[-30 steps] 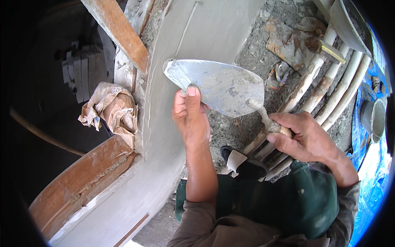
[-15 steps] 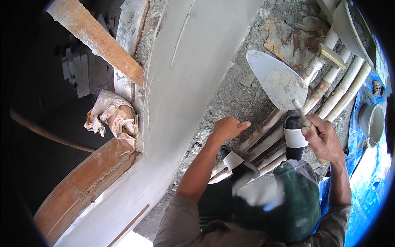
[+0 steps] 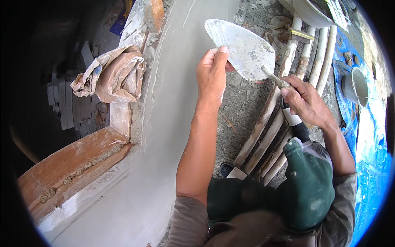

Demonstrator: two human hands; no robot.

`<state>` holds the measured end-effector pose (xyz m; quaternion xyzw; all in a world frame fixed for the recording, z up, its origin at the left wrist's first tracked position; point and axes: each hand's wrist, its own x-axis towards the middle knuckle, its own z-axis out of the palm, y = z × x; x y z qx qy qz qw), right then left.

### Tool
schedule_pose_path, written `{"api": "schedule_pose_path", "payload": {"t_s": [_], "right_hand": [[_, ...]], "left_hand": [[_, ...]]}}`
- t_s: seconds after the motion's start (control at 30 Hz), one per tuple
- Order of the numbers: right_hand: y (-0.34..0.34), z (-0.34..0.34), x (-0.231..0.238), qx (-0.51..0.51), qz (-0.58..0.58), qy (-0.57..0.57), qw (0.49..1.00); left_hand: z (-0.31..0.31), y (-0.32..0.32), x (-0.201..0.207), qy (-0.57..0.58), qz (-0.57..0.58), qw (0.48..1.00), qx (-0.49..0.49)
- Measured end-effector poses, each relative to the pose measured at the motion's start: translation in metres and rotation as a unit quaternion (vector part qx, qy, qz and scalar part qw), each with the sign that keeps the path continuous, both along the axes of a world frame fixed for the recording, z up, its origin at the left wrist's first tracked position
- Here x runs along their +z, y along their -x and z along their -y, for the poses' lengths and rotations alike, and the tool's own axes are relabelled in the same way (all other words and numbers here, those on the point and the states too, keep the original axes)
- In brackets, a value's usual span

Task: The person smooths a freshly plastered wall using a yellow sponge and a trowel. They work around a window frame, repeatedly rubbing the surface and scraping excess material to even out the finish.

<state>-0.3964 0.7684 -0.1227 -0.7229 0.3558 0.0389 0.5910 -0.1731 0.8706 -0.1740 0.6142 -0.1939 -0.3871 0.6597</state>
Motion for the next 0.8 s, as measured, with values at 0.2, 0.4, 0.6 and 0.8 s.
{"api": "schedule_pose_path", "payload": {"t_s": [0.2,0.4,0.6,0.8], "right_hand": [[0.0,-0.024,0.016,-0.027,0.024,0.013,0.999],[-0.013,-0.021,0.012,-0.012,0.018,0.002,1.0],[-0.024,-0.01,-0.003,0.008,0.09,0.034,0.995],[-0.027,0.0,-0.002,0.022,0.096,0.008,0.995]], "left_hand": [[-0.006,0.005,0.01,0.046,-0.037,0.998,-0.002],[-0.008,-0.005,0.012,0.042,0.011,0.999,0.023],[-0.006,-0.016,0.017,0.035,0.04,0.997,0.059],[-0.005,-0.018,0.022,0.033,0.035,0.998,0.05]]}}
